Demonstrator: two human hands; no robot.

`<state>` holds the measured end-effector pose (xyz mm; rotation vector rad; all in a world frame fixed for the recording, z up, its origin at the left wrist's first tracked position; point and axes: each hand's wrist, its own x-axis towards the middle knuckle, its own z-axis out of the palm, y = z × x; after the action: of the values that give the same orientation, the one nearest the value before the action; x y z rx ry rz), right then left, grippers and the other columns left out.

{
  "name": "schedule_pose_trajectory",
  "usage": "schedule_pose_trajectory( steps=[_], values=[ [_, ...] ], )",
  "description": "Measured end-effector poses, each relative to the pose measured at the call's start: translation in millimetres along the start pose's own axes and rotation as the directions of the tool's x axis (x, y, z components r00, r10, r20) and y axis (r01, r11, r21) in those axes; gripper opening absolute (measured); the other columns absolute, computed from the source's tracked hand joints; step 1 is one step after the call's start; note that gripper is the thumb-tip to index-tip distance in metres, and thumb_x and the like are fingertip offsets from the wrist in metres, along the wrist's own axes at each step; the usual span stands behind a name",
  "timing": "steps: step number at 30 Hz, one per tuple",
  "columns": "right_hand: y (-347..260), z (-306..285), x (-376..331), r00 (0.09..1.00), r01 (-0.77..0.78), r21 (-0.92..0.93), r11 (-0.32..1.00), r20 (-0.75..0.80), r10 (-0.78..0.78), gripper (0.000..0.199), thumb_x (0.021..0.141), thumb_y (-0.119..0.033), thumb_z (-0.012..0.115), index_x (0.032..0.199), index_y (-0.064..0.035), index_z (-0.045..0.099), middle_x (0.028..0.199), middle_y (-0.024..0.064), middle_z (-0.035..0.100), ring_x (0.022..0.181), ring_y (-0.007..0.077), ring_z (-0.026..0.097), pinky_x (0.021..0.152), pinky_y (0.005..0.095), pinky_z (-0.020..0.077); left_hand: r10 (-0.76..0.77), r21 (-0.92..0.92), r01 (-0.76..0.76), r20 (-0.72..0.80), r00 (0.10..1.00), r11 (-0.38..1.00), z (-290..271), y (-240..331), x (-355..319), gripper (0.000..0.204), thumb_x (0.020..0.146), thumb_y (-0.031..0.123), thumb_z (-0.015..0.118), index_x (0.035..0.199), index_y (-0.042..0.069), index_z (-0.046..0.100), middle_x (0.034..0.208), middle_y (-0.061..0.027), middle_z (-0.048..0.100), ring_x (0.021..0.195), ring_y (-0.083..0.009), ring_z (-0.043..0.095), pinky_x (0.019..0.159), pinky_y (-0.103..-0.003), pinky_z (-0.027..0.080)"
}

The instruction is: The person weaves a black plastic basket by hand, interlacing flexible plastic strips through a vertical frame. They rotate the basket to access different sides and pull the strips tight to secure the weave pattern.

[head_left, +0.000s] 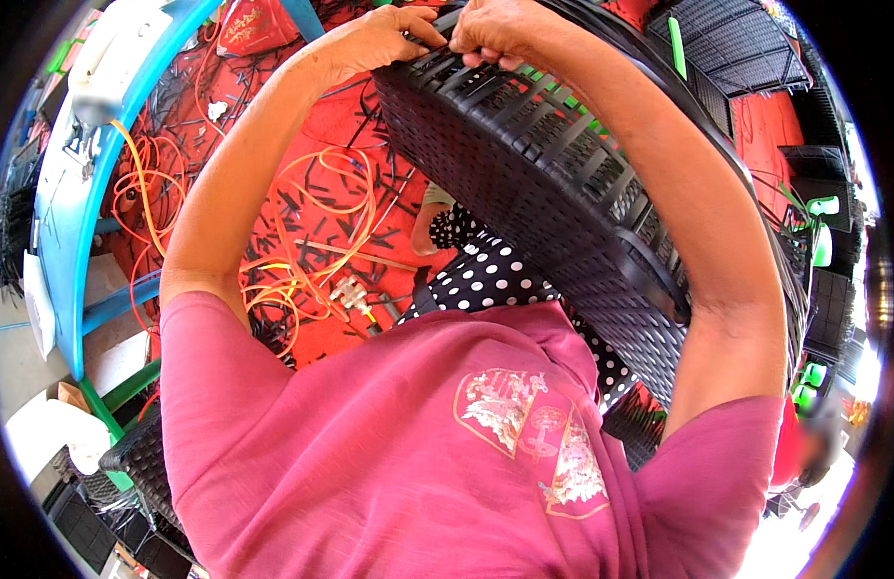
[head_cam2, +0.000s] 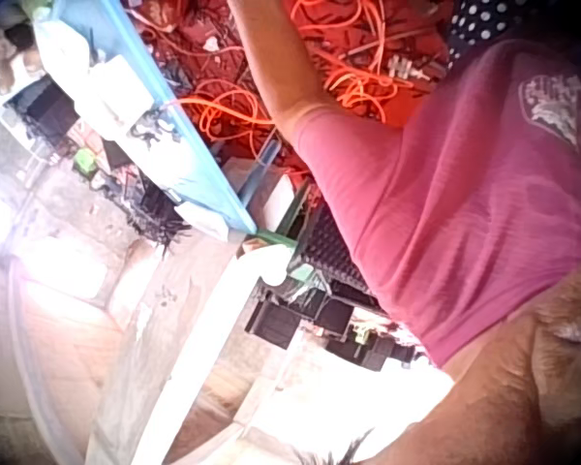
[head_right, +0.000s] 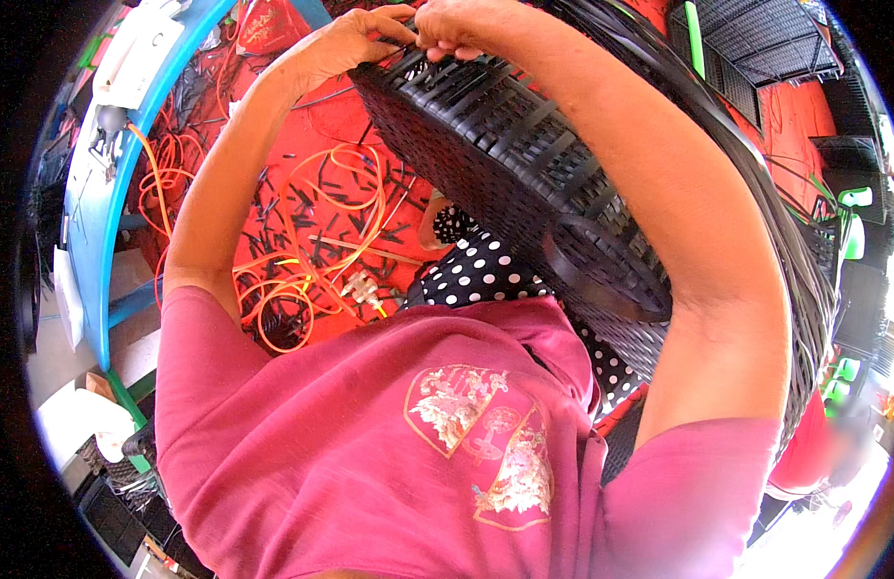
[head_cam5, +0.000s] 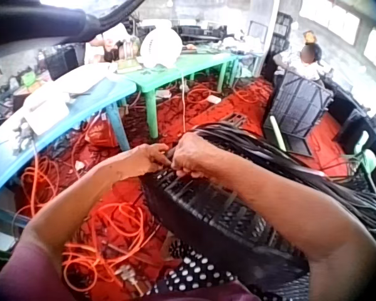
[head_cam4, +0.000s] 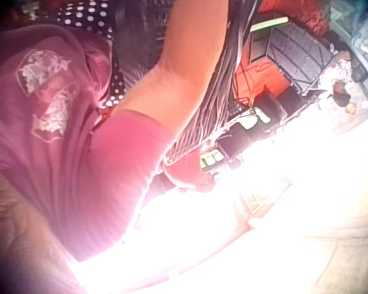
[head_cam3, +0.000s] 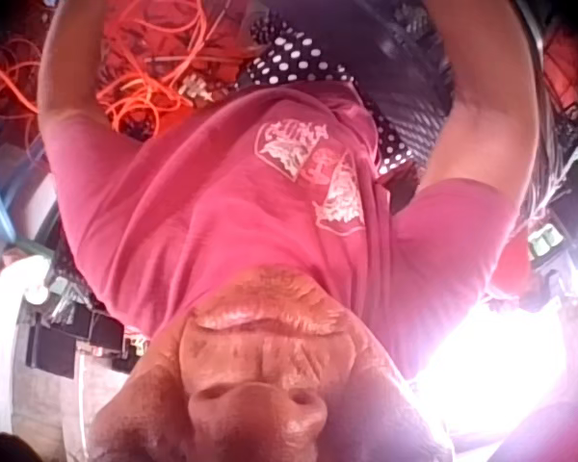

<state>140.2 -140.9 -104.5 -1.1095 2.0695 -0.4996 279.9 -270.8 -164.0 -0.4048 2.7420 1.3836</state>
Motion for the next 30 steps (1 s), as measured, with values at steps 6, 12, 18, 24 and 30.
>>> schedule_pose_trajectory(
  steps=[6, 12, 18, 24, 30],
  values=[
    [18.3, -0.6, 1.2, 0.979, 0.181, 0.158, 0.971, -0.118, -0.164, 0.012, 0.079, -0.014, 0.069, 0.075, -0.0018, 0.070, 0.058, 0.0055, 0.060, 0.046, 0.0141, 0.053, 0.043, 0.0288, 0.0415, 0.055, -0.050, -0.061, -0.107, 0.993, 0.997, 1.9, 6.4, 1.7, 0.011, 0.076, -0.001, 0.061, 0.086, -0.001, 0.066, 0.134, -0.0149, 0.044, 0.111, -0.0269, 0.050, 0.090, -0.037, 0.041],
    [26.0, -2.9, 11.0, 0.927, 0.373, 0.427, 0.823, -0.201, -0.316, 0.021, 0.091, -0.019, 0.063, 0.096, 0.0005, 0.067, 0.064, 0.0023, 0.060, 0.049, 0.0096, 0.052, 0.047, 0.0246, 0.0422, 0.288, -0.063, -0.342, -0.412, 0.864, 0.938, -26.8, 17.5, -7.6, 0.003, 0.074, 0.003, 0.063, 0.073, 0.000, 0.062, 0.115, -0.0080, 0.048, 0.104, -0.0200, 0.048, 0.084, -0.033, 0.039],
    [7.2, 8.6, 4.5, 0.946, 0.319, 0.600, 0.734, -0.151, -0.287, 0.019, 0.092, -0.018, 0.061, 0.085, -0.0015, 0.068, 0.062, 0.0020, 0.060, 0.049, 0.0090, 0.053, 0.045, 0.0227, 0.0437, 0.210, -0.164, -0.315, -0.459, 0.863, 0.935, -36.7, 38.1, -15.0, 0.006, 0.082, 0.004, 0.061, 0.080, -0.001, 0.064, 0.100, -0.0066, 0.058, 0.081, -0.0161, 0.056, 0.072, -0.029, 0.043],
    [23.8, 11.0, 14.7, 0.963, 0.268, 0.508, 0.819, -0.172, -0.208, 0.017, 0.088, -0.012, 0.061, 0.077, 0.0005, 0.066, 0.058, 0.0026, 0.058, 0.046, 0.0097, 0.053, 0.042, 0.0231, 0.0455, -0.074, -0.175, 0.035, -0.224, 0.972, 0.984, -1.7, -24.3, -7.9, 0.023, 0.080, 0.015, 0.068, 0.099, 0.002, 0.068, 0.093, -0.0069, 0.066, 0.087, -0.0156, 0.061, 0.080, -0.034, 0.047],
    [11.2, 3.2, 7.4, 0.987, 0.158, 0.428, 0.890, -0.056, -0.149, 0.011, 0.084, -0.003, 0.061, 0.077, 0.0043, 0.065, 0.057, 0.0071, 0.057, 0.046, 0.0124, 0.053, 0.041, 0.0248, 0.0451, -0.130, -0.126, 0.089, -0.374, 0.918, 0.988, 2.5, -27.5, -11.6, 0.018, 0.083, 0.017, 0.068, 0.089, 0.001, 0.070, 0.076, -0.0023, 0.066, 0.066, -0.0084, 0.057, 0.056, -0.027, 0.047]
  ],
)
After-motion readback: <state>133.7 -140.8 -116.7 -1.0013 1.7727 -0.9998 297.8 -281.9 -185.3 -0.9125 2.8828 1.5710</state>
